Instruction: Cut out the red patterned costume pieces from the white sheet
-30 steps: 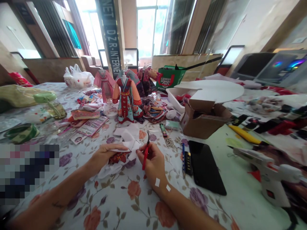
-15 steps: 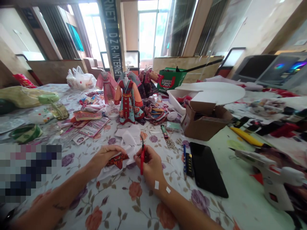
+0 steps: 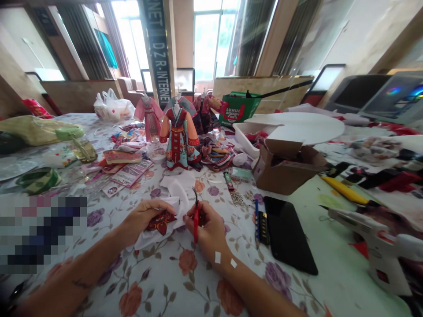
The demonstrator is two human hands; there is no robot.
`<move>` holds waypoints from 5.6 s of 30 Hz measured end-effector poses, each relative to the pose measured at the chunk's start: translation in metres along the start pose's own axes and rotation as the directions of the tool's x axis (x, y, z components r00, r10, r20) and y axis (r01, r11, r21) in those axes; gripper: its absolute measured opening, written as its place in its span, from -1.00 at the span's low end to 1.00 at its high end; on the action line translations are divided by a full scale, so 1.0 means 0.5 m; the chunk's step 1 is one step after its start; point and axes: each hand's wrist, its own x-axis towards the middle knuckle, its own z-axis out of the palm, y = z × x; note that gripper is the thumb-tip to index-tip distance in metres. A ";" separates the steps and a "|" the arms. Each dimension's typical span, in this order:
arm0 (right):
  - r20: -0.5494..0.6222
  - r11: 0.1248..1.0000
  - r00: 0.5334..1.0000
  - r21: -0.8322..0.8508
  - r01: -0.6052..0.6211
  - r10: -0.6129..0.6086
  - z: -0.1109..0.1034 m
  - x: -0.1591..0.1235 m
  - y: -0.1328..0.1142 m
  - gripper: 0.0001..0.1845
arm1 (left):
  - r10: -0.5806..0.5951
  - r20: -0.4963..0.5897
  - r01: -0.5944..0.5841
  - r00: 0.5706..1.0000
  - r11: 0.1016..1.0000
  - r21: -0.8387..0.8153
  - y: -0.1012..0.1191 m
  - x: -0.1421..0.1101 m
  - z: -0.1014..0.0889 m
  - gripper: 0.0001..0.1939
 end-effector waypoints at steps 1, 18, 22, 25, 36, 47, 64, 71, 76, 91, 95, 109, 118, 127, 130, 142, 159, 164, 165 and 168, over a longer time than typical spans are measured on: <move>-0.006 1.000 1.000 0.001 -0.002 0.002 -0.001 0.000 0.000 -0.82 | -0.015 0.008 0.015 1.000 1.000 0.018 0.001 0.000 0.001 -0.83; -0.062 0.999 0.998 -0.043 0.012 -0.015 -0.002 -0.003 0.001 -0.74 | 0.101 -0.100 -0.090 0.990 0.990 0.104 -0.005 -0.006 0.009 -0.80; -0.062 0.999 0.998 -0.035 0.028 -0.031 -0.001 -0.004 0.000 -0.74 | 0.063 -0.045 -0.061 0.997 0.997 0.056 -0.009 -0.005 0.011 -0.76; -0.055 0.999 0.998 -0.024 0.026 -0.027 0.000 -0.004 0.001 -0.75 | 0.023 -0.048 -0.021 0.999 0.999 0.042 -0.010 -0.004 0.011 -0.70; -0.105 0.999 0.994 -0.023 -0.034 0.031 -0.002 -0.011 -0.011 -0.76 | 0.035 -0.200 -0.033 0.979 0.999 0.011 -0.014 -0.006 0.016 -0.65; 0.443 0.792 0.787 0.233 -0.564 0.431 0.028 -0.035 -0.022 -0.49 | 0.205 -0.410 -0.222 0.889 0.975 0.007 0.004 -0.001 0.005 -0.66; 0.494 0.751 0.743 0.238 -0.616 0.452 0.029 -0.031 -0.011 -0.49 | 0.090 -0.371 -0.187 0.924 0.954 -0.236 -0.001 -0.007 0.016 -0.59; 0.466 0.759 0.753 0.228 -0.610 0.465 0.032 -0.032 -0.014 -0.48 | 0.104 -0.385 -0.191 0.917 0.962 -0.197 -0.003 -0.010 0.018 -0.61; 0.476 0.765 0.749 0.214 -0.607 0.461 0.032 -0.033 -0.016 -0.49 | 0.131 -0.386 -0.211 0.913 0.962 -0.174 -0.008 -0.010 0.016 -0.63; 0.463 0.766 0.752 0.211 -0.607 0.468 0.032 -0.032 -0.009 -0.47 | 0.147 -0.397 -0.222 0.906 0.963 -0.151 -0.006 -0.012 0.020 -0.67; 0.476 0.767 0.751 0.216 -0.604 0.457 0.031 -0.032 -0.009 -0.47 | 0.104 -0.393 -0.206 0.913 0.952 -0.226 -0.004 -0.013 0.023 -0.65; 0.444 0.807 0.778 0.177 -0.563 0.445 0.035 -0.036 -0.014 -0.46 | 0.029 -0.378 -0.168 0.925 0.925 -0.340 -0.004 -0.015 0.029 -0.63; 0.432 0.828 0.793 0.161 -0.537 0.430 0.037 -0.036 -0.008 -0.49 | 0.016 -0.369 -0.160 0.929 0.918 -0.363 -0.003 -0.016 0.028 -0.63; 0.424 0.822 0.802 0.194 -0.535 0.421 0.039 -0.038 -0.006 -0.50 | 0.010 -0.371 -0.160 0.929 0.913 -0.376 -0.005 -0.014 0.028 -0.62; 0.420 0.822 0.799 0.185 -0.539 0.429 0.040 -0.038 -0.003 -0.50 | 0.011 -0.368 -0.160 0.930 0.913 -0.377 -0.005 -0.015 0.028 -0.62; 0.390 0.831 0.803 0.145 -0.538 0.451 0.043 -0.038 -0.007 -0.49 | 0.010 -0.360 -0.155 0.933 0.913 -0.376 -0.001 -0.016 0.030 -0.65; 0.413 0.846 0.805 0.132 -0.516 0.426 0.036 -0.041 -0.010 -0.51 | 0.071 -0.374 -0.179 0.925 0.948 -0.262 -0.005 -0.020 0.030 -0.66; 0.410 0.842 0.803 0.136 -0.522 0.431 0.036 -0.043 -0.006 -0.50 | 0.088 -0.383 -0.188 0.920 0.954 -0.233 -0.002 -0.021 0.030 -0.67; 0.411 0.841 0.803 0.136 -0.523 0.433 0.036 -0.043 -0.006 -0.50 | 0.089 -0.382 -0.188 0.920 0.955 -0.231 -0.001 -0.021 0.030 -0.67; 0.407 0.839 0.804 0.142 -0.525 0.434 0.037 -0.044 -0.005 -0.50 | 0.084 -0.381 -0.181 0.921 0.957 -0.227 0.001 -0.021 0.030 -0.66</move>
